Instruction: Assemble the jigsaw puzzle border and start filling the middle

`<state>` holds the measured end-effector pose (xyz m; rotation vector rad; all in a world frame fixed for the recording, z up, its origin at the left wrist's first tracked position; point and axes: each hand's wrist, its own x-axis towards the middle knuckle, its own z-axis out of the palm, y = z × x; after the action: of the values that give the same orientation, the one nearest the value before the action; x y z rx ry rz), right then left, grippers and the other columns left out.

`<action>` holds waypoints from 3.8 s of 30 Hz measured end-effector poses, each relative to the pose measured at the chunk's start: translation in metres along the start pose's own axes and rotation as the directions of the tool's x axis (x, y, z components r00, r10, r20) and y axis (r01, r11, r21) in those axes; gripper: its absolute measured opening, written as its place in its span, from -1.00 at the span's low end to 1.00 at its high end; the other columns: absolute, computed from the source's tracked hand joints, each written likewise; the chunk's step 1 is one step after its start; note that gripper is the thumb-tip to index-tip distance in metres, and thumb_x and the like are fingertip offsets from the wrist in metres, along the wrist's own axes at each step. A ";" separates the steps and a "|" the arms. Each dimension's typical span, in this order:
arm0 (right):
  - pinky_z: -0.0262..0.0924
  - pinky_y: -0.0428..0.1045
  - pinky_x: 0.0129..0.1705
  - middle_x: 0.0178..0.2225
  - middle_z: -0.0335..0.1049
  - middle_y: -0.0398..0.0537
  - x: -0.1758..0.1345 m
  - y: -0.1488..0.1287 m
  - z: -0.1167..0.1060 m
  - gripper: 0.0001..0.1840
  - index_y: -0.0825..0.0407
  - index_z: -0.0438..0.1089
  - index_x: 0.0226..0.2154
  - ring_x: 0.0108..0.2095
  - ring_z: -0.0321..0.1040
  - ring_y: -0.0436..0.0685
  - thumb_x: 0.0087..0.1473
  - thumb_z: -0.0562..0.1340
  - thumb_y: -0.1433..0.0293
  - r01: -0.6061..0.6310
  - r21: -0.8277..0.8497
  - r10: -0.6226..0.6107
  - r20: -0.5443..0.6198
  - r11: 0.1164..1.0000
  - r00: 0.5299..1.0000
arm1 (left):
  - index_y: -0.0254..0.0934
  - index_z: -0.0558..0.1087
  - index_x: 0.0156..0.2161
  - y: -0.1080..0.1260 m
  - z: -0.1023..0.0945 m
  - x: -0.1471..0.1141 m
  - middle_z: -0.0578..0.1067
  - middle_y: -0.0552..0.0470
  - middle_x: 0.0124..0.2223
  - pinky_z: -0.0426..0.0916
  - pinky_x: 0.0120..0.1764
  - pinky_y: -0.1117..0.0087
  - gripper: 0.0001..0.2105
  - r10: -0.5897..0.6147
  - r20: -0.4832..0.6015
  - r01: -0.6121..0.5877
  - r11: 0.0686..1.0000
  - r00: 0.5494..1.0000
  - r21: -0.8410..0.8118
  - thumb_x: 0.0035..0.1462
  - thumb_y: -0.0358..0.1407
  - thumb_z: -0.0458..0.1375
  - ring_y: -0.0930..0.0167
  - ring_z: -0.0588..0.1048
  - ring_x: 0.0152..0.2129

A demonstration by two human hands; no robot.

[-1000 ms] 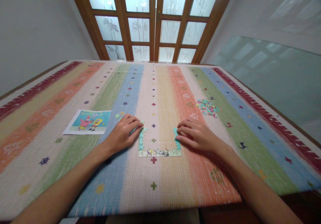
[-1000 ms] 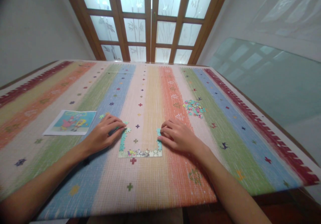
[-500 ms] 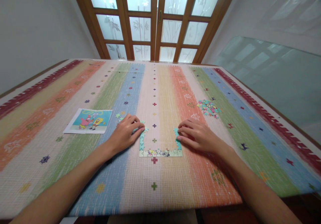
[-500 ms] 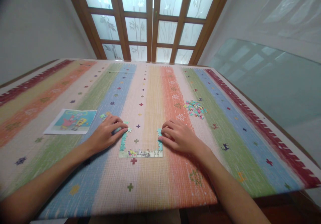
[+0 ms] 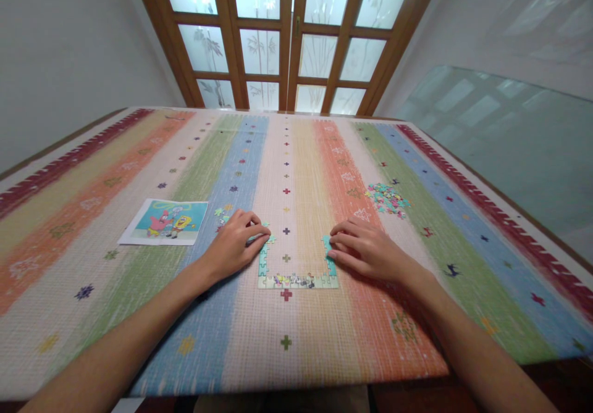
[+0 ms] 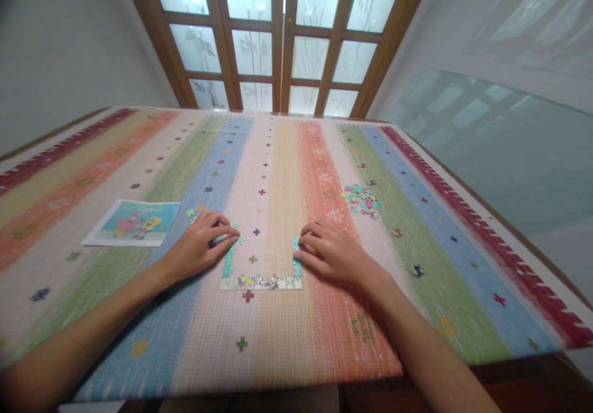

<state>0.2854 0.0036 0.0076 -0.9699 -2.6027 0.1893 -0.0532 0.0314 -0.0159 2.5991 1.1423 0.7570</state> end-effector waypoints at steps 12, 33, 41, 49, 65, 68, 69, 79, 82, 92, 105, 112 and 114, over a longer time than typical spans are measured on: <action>0.25 0.12 -0.12 -0.20 0.51 0.08 0.000 -0.001 -0.001 -0.70 0.03 0.49 -0.28 -0.20 0.38 0.19 0.42 0.14 0.25 0.005 -0.001 -0.005 -0.007 1.000 1.000 | -0.19 0.55 -0.08 -0.003 -0.009 -0.001 0.45 -0.05 -0.10 0.34 -0.07 0.19 -0.71 0.110 -0.009 -0.110 0.994 0.994 -0.012 0.31 -0.51 0.01 0.29 0.36 -0.21; 0.25 0.12 -0.10 -0.20 0.51 0.08 0.000 -0.002 0.000 -0.69 0.03 0.50 -0.30 -0.19 0.39 0.20 0.42 0.14 0.26 -0.010 0.003 0.010 -0.004 1.000 1.000 | -0.22 0.49 -0.10 -0.028 -0.050 0.002 0.48 -0.08 -0.11 0.37 0.06 0.10 -0.79 -0.112 -0.128 0.128 0.985 0.985 0.119 0.31 -0.36 0.01 0.20 0.44 -0.08; 0.26 0.13 -0.09 -0.19 0.52 0.07 0.000 -0.002 -0.001 -0.71 0.02 0.50 -0.28 -0.19 0.38 0.20 0.41 0.15 0.27 -0.007 -0.005 0.007 0.002 1.000 1.000 | -0.20 0.50 -0.25 -0.055 -0.067 -0.002 0.49 -0.07 -0.23 0.37 -0.05 0.13 -0.77 -0.164 -0.025 0.166 0.968 0.986 0.189 0.28 -0.16 0.05 0.20 0.47 -0.20; 0.28 0.14 -0.10 -0.19 0.52 0.07 0.000 -0.002 0.000 -0.71 0.00 0.50 -0.28 -0.19 0.40 0.20 0.41 0.15 0.26 -0.022 0.007 0.022 0.005 1.000 1.000 | -0.23 0.49 -0.31 -0.037 -0.073 -0.002 0.48 0.03 -0.37 0.31 -0.23 0.31 -0.73 -0.121 0.288 0.106 0.992 0.950 0.068 0.15 -0.04 0.22 0.34 0.44 -0.41; 0.29 0.15 -0.10 -0.18 0.51 0.09 -0.002 0.001 0.002 -0.72 0.01 0.50 -0.22 -0.19 0.41 0.21 0.40 0.16 0.23 -0.043 0.023 0.043 -0.002 0.999 0.999 | -0.22 0.52 -0.31 -0.034 -0.068 -0.003 0.49 0.05 -0.40 0.26 -0.31 0.36 -0.78 -0.137 0.353 0.134 0.990 0.926 0.032 0.10 -0.10 0.22 0.37 0.42 -0.47; 0.28 0.14 -0.11 -0.19 0.51 0.08 -0.002 0.001 0.002 -0.72 0.02 0.50 -0.23 -0.19 0.41 0.21 0.40 0.16 0.22 -0.040 0.019 0.040 -0.001 0.999 0.999 | -0.22 0.52 -0.31 -0.034 -0.066 -0.003 0.47 0.05 -0.40 0.26 -0.30 0.34 -0.81 -0.141 0.354 0.135 0.990 0.925 0.041 0.09 -0.13 0.22 0.36 0.42 -0.46; 0.28 0.14 -0.11 -0.19 0.51 0.08 -0.002 0.001 0.002 -0.72 0.01 0.50 -0.23 -0.19 0.41 0.21 0.40 0.16 0.23 -0.040 0.017 0.040 -0.002 0.999 0.999 | -0.22 0.52 -0.31 -0.034 -0.065 -0.004 0.47 0.05 -0.41 0.26 -0.30 0.33 -0.81 -0.136 0.348 0.127 0.991 0.927 0.049 0.08 -0.14 0.21 0.36 0.41 -0.46; 0.27 0.14 -0.10 -0.19 0.51 0.08 -0.001 0.000 0.001 -0.72 0.02 0.50 -0.24 -0.19 0.41 0.20 0.40 0.16 0.24 -0.029 0.006 0.029 0.003 1.000 1.000 | -0.22 0.44 -0.29 -0.022 -0.066 -0.001 0.47 0.01 -0.31 0.32 -0.24 0.32 -0.87 -0.006 0.260 0.014 0.999 0.966 -0.030 0.14 -0.22 0.12 0.34 0.43 -0.37; 0.28 0.14 -0.10 -0.20 0.51 0.08 0.000 -0.001 -0.001 -0.70 0.02 0.50 -0.27 -0.20 0.40 0.20 0.41 0.15 0.25 -0.020 0.000 0.020 0.015 1.000 1.000 | -0.23 0.45 -0.29 -0.020 -0.064 0.000 0.50 0.03 -0.34 0.33 -0.26 0.33 -0.86 -0.018 0.288 0.045 0.995 0.958 -0.088 0.20 -0.24 0.09 0.37 0.45 -0.41; 0.27 0.13 -0.13 -0.19 0.51 0.08 -0.001 -0.001 0.000 -0.68 0.01 0.51 -0.28 -0.22 0.40 0.19 0.41 0.14 0.24 -0.029 0.011 0.029 0.009 1.000 1.000 | -0.21 0.51 -0.24 0.010 -0.023 0.007 0.56 0.03 -0.32 0.40 -0.25 0.27 -0.85 -0.153 0.099 0.175 0.942 0.983 -0.285 0.27 -0.18 0.18 0.37 0.45 -0.41; 0.29 0.13 -0.11 -0.18 0.50 0.09 -0.001 -0.001 0.001 -0.70 0.02 0.48 -0.28 -0.20 0.42 0.20 0.40 0.15 0.23 -0.057 0.015 0.056 0.025 0.998 0.998 | -0.21 0.48 -0.16 0.015 0.002 0.009 0.55 -0.01 -0.21 0.37 -0.08 0.17 -0.93 -0.033 0.009 0.034 0.982 0.999 -0.188 0.35 -0.29 0.16 0.27 0.43 -0.18; 0.29 0.10 -0.11 -0.18 0.50 0.08 -0.001 -0.003 0.000 -0.74 0.02 0.48 -0.27 -0.21 0.42 0.19 0.39 0.17 0.25 -0.077 0.025 0.076 0.026 0.997 0.997 | -0.25 0.49 -0.09 0.013 -0.001 0.006 0.55 -0.06 -0.13 0.38 -0.02 0.11 -0.85 0.043 -0.027 -0.046 0.993 0.999 -0.106 0.31 -0.25 0.18 0.23 0.44 -0.14; 0.29 0.10 -0.10 -0.18 0.49 0.08 0.000 -0.003 0.000 -0.72 0.02 0.47 -0.29 -0.21 0.42 0.18 0.39 0.16 0.25 -0.078 0.028 0.077 0.029 0.997 0.997 | -0.25 0.50 -0.07 0.013 -0.002 0.004 0.57 -0.07 -0.11 0.39 -0.02 0.11 -0.84 0.081 -0.036 -0.084 0.992 0.996 -0.097 0.30 -0.27 0.18 0.23 0.45 -0.13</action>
<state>0.2836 0.0010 0.0082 -1.0662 -2.5824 0.2616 -0.0439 0.0257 -0.0073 2.5742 0.9843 0.8532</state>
